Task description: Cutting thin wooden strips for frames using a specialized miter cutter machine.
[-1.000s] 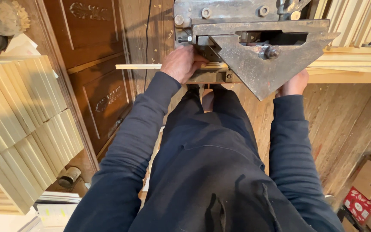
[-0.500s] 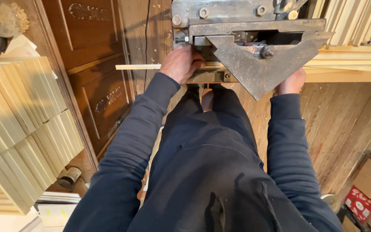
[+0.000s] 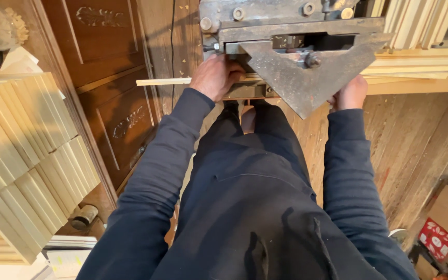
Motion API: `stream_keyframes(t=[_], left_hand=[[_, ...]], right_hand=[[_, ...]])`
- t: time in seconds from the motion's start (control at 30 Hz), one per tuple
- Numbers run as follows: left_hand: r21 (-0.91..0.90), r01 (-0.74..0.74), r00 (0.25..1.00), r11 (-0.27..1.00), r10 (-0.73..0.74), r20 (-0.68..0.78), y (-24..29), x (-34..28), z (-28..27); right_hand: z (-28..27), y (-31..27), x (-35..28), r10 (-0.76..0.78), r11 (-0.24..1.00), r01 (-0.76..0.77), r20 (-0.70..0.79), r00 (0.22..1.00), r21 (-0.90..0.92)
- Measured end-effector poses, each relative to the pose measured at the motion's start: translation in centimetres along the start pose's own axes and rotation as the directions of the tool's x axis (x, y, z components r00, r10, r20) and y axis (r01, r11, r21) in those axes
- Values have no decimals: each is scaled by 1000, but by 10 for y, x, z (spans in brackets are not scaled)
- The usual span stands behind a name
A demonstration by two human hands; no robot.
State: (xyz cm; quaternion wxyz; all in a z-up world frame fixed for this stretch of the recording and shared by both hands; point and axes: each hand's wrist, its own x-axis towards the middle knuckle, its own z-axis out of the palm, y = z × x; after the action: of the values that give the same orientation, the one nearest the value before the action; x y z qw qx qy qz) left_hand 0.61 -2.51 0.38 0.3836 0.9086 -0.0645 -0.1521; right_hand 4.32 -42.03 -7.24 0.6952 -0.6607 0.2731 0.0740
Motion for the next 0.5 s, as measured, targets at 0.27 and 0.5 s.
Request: stream_keyframes(t=[0.27,0.5], left_hand=[[-36,32,998,999,-30,57,12,6,-9],[67,34,999,997,-35,24,3,5,3]], right_hand=[[10,-18,-10,165,978,-160,28,986,-131],[4,-8,-5,142,983,-133,71,987,-127]])
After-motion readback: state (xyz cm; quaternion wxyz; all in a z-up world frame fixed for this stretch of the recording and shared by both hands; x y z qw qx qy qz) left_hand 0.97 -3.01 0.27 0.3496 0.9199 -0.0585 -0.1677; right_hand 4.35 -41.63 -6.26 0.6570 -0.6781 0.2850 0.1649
